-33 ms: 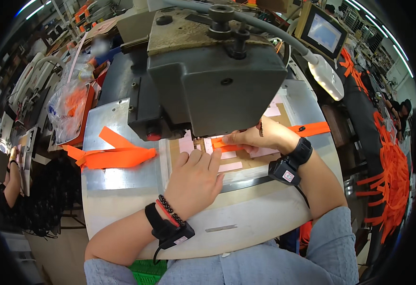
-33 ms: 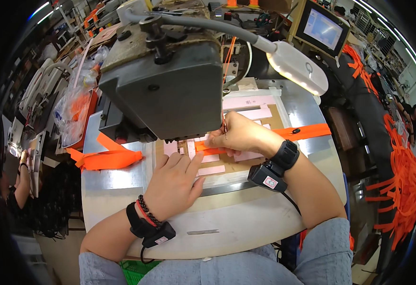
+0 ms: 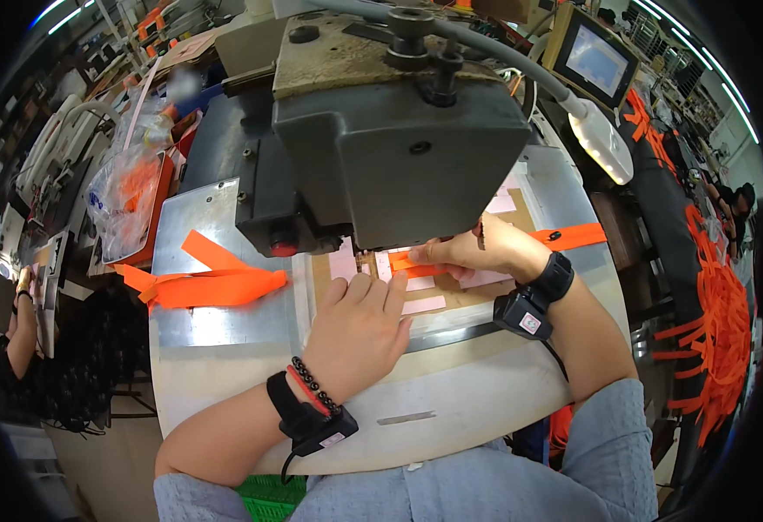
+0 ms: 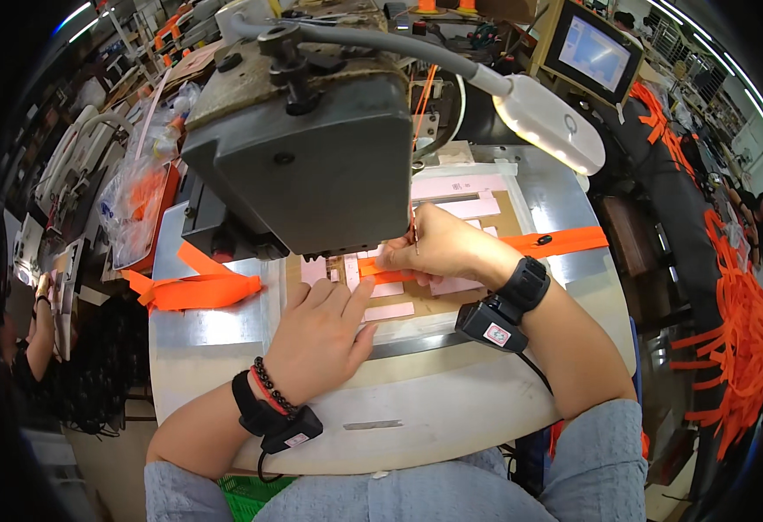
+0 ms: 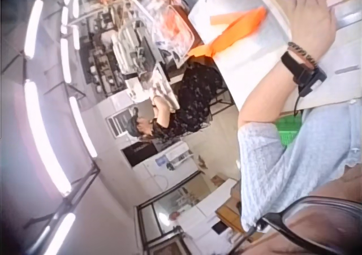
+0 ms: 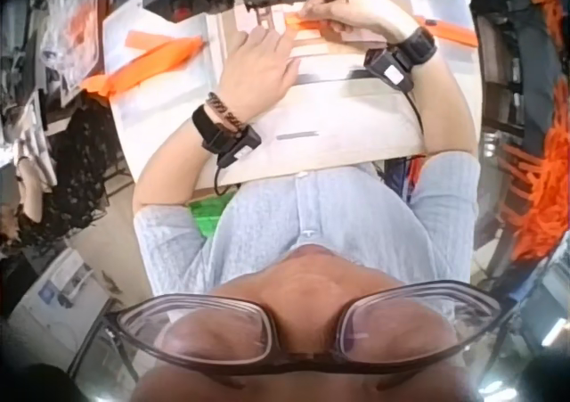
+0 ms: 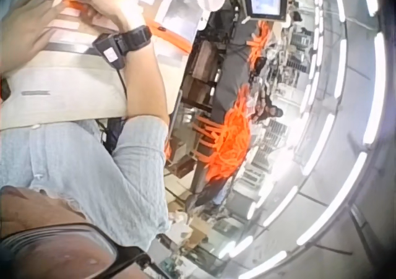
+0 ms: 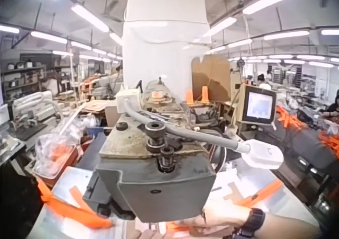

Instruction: Sewing orange fabric straps using an industrial sewing machine.

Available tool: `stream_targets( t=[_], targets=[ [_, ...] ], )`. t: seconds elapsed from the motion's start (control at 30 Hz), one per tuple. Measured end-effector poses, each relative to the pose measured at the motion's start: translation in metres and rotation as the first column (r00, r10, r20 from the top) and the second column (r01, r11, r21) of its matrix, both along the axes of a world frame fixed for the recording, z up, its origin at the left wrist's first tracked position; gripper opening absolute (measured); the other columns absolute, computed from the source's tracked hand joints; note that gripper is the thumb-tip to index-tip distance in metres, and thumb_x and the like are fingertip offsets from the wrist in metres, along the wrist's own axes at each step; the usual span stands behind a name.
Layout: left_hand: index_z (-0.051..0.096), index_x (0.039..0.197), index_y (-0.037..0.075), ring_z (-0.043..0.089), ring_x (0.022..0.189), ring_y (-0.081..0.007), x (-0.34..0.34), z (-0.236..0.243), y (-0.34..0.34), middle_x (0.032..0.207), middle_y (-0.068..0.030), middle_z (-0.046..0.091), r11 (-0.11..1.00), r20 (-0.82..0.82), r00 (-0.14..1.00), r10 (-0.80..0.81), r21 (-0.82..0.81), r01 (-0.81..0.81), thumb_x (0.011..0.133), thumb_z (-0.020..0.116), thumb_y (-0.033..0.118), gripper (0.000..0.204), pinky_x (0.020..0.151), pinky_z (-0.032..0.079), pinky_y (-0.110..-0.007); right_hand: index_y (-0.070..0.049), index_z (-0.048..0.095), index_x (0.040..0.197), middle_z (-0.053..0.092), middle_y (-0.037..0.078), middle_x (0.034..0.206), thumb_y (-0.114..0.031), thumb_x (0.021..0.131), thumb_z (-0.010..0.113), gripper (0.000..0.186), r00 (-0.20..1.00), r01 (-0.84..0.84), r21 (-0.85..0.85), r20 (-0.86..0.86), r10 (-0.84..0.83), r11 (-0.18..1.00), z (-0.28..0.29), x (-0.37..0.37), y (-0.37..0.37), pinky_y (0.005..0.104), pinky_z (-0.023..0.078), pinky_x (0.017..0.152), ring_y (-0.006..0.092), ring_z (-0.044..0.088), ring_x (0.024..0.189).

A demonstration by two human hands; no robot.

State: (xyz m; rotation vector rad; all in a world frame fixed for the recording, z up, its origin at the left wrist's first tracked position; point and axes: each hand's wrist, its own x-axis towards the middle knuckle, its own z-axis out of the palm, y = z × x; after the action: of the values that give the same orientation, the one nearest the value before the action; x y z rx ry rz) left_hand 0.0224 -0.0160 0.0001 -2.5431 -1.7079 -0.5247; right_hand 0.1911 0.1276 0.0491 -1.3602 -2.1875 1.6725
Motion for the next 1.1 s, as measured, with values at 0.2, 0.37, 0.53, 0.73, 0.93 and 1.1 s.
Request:
stream_targets(
  t=[0.2, 0.37, 0.53, 0.73, 0.93, 1.1],
  targets=[
    [0.056, 0.126, -0.002, 0.055, 0.094, -0.0235, 0.001, -0.001, -0.003, 0.094, -0.0093, 0.058, 1.0, -0.06, 0.998, 0.018, 0.002, -0.018, 0.087, 0.064, 0.025, 0.049, 0.083, 0.042, -0.038, 0.0, 0.066, 0.08, 0.064, 0.003, 0.067, -0.014, 0.085, 0.072, 0.016, 0.998, 0.027, 0.038, 0.056, -0.029, 0.999, 0.004, -0.005, -0.005, 0.0231, 0.048, 0.047, 0.0089, 0.059, 0.051],
    [0.055, 0.127, -0.002, 0.055, 0.093, -0.0235, 0.003, 0.008, -0.005, 0.094, -0.0094, 0.059, 0.999, -0.053, 0.998, 0.033, -0.039, -0.035, 0.086, 0.064, 0.025, 0.05, 0.083, 0.041, -0.038, -0.001, 0.066, 0.08, 0.065, 0.004, 0.068, -0.014, 0.086, 0.07, 0.015, 1.0, 0.01, 0.039, 0.024, -0.011, 0.999, 0.0, -0.003, -0.003, 0.0235, 0.049, 0.049, 0.0096, 0.063, 0.055],
    [0.054, 0.125, -0.002, 0.056, 0.09, -0.024, 0.003, 0.005, -0.004, 0.093, -0.0098, 0.059, 0.999, 0.002, 1.0, 0.03, -0.042, -0.03, 0.085, 0.065, 0.023, 0.049, 0.082, 0.042, -0.038, -0.002, 0.066, 0.081, 0.065, 0.003, 0.068, -0.015, 0.087, 0.069, 0.015, 0.999, 0.009, 0.039, 0.041, -0.011, 0.999, -0.003, -0.003, -0.003, 0.0235, 0.049, 0.05, 0.0098, 0.065, 0.058],
    [0.054, 0.125, -0.002, 0.056, 0.09, -0.0243, 0.003, 0.005, -0.004, 0.093, -0.0101, 0.059, 0.999, 0.009, 1.0, 0.027, -0.039, -0.027, 0.085, 0.065, 0.022, 0.049, 0.082, 0.042, -0.038, -0.002, 0.065, 0.08, 0.064, 0.003, 0.067, -0.015, 0.087, 0.069, 0.015, 0.998, 0.007, 0.038, 0.058, -0.009, 0.999, 0.001, -0.004, -0.004, 0.0238, 0.051, 0.05, 0.0098, 0.065, 0.058],
    [0.054, 0.125, -0.002, 0.053, 0.089, -0.0255, 0.003, 0.007, -0.004, 0.094, -0.0104, 0.056, 0.999, 0.009, 0.999, 0.039, -0.021, -0.039, 0.084, 0.066, 0.024, 0.05, 0.08, 0.042, -0.039, -0.001, 0.065, 0.08, 0.063, 0.003, 0.066, -0.013, 0.086, 0.07, 0.014, 1.0, 0.011, 0.039, -0.002, -0.011, 0.999, -0.001, -0.004, -0.005, 0.0247, 0.051, 0.048, 0.01, 0.064, 0.056],
    [0.054, 0.126, -0.002, 0.051, 0.089, -0.0274, 0.003, 0.009, -0.003, 0.096, -0.0117, 0.054, 0.998, 0.01, 0.998, 0.07, 0.009, -0.07, 0.083, 0.067, 0.029, 0.055, 0.079, 0.041, -0.04, 0.0, 0.065, 0.079, 0.063, 0.003, 0.066, -0.011, 0.084, 0.07, 0.013, 1.0, 0.006, 0.044, -0.019, -0.005, 0.999, 0.0, -0.004, -0.006, 0.0249, 0.051, 0.048, 0.0096, 0.062, 0.054]
  ],
)
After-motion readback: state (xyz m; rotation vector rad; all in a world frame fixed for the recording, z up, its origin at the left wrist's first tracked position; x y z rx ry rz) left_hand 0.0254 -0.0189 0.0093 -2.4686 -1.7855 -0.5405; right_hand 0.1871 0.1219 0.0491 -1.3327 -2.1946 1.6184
